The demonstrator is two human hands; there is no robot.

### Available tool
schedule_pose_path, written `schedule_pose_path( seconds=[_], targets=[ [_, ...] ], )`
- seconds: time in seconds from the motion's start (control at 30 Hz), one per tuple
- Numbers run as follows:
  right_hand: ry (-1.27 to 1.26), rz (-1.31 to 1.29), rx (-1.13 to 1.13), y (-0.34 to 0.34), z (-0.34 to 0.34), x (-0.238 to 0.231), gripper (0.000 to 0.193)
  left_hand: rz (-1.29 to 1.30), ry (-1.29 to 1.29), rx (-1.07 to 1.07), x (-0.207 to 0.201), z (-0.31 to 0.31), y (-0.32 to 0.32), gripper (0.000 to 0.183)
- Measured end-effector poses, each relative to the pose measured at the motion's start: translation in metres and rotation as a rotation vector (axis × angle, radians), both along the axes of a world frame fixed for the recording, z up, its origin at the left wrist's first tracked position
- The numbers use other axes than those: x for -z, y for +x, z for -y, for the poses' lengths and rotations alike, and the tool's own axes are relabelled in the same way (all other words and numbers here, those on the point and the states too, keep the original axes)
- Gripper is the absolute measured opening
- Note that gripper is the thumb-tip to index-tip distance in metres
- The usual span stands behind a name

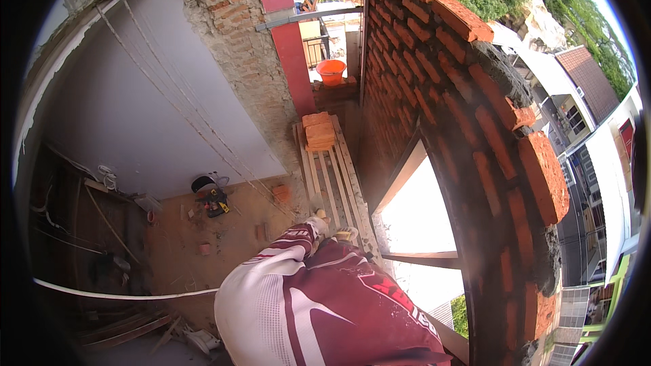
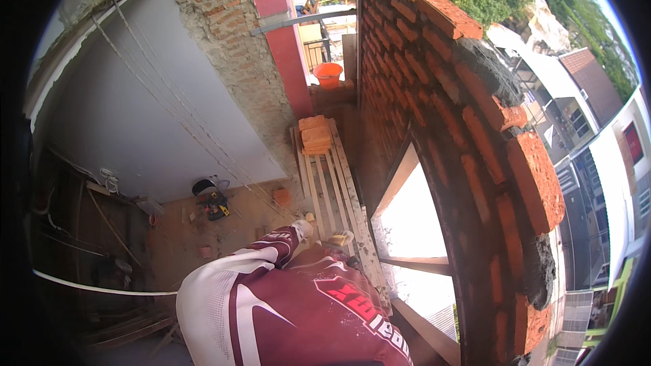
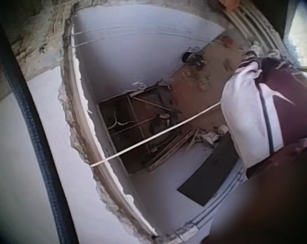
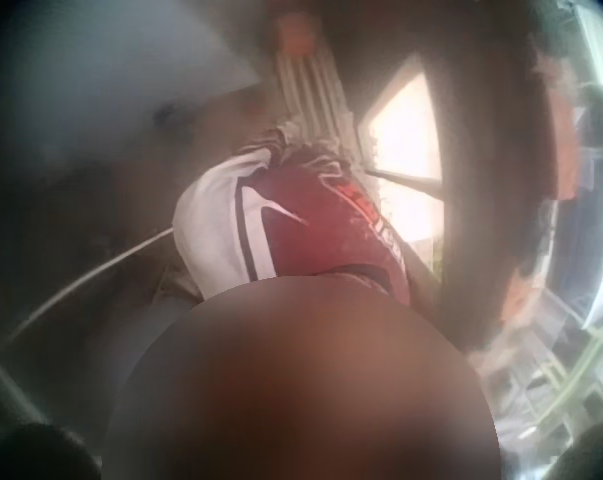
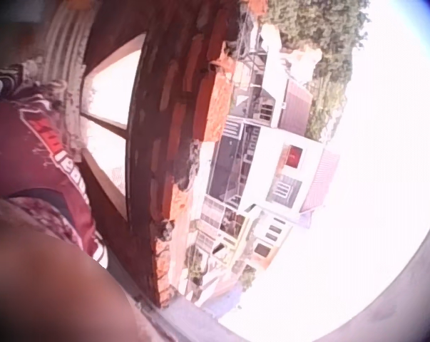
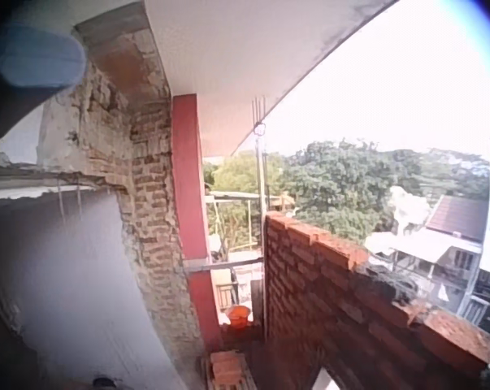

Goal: The person applies mortar to a brick wall using a trowel, places bricks into the wall, and taps them to align. The person repeatedly scoops mortar from a bucket and spreads it along the top of the wall before setting bricks.

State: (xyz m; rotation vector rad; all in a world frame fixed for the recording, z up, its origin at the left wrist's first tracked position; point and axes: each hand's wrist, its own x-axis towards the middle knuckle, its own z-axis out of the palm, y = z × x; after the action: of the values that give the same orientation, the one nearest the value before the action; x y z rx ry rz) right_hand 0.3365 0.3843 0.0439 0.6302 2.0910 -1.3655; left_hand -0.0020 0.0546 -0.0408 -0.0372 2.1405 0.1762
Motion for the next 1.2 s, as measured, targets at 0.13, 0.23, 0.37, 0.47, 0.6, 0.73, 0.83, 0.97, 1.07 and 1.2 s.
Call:
schedule_pose_path(
  seconds=[0.13,0.23,0.37,0.47,0.6,0.73,0.83,0.97,1.07,1.2],
  targets=[
    [0.042,0.034,0.107,0.029,-0.004,0.009,0.059,-0.305,0.093,-0.257,-0.011,0.117,0.035,0.022],
    [0.053,0.062,0.163,0.060,-0.002,0.016,0.059,0.073,0.276,-0.799,-0.028,0.136,0.048,0.024],
    [0.063,0.112,0.064,0.093,0.005,0.014,0.059,0.016,0.217,-0.344,-0.042,0.100,0.028,0.034],
    [0.163,0.087,-0.125,0.086,0.008,-0.007,0.058,-0.002,0.206,0.051,-0.059,0.050,0.009,0.041],
    [0.325,-0.120,0.394,0.041,-0.012,-0.042,0.061,-0.037,0.247,0.337,-0.099,-0.022,-0.009,0.051],
    [0.312,-0.237,0.471,0.005,0.003,-0.034,0.058,-0.045,0.293,0.444,-0.131,-0.080,-0.013,0.062],
    [0.204,-0.196,0.441,0.022,0.029,-0.006,0.057,-0.125,0.313,0.650,-0.130,-0.107,-0.006,0.068],
    [0.036,-0.032,0.410,0.072,0.055,0.026,0.056,-0.021,0.142,0.826,-0.113,-0.126,0.004,0.061],
    [-0.029,0.006,0.466,0.095,0.064,0.039,0.055,0.145,-0.082,1.242,-0.104,-0.130,0.008,0.042],
    [-0.096,-0.007,0.550,0.110,0.074,0.053,0.055,0.069,-0.012,1.243,-0.094,-0.123,0.005,0.043]
  ],
)
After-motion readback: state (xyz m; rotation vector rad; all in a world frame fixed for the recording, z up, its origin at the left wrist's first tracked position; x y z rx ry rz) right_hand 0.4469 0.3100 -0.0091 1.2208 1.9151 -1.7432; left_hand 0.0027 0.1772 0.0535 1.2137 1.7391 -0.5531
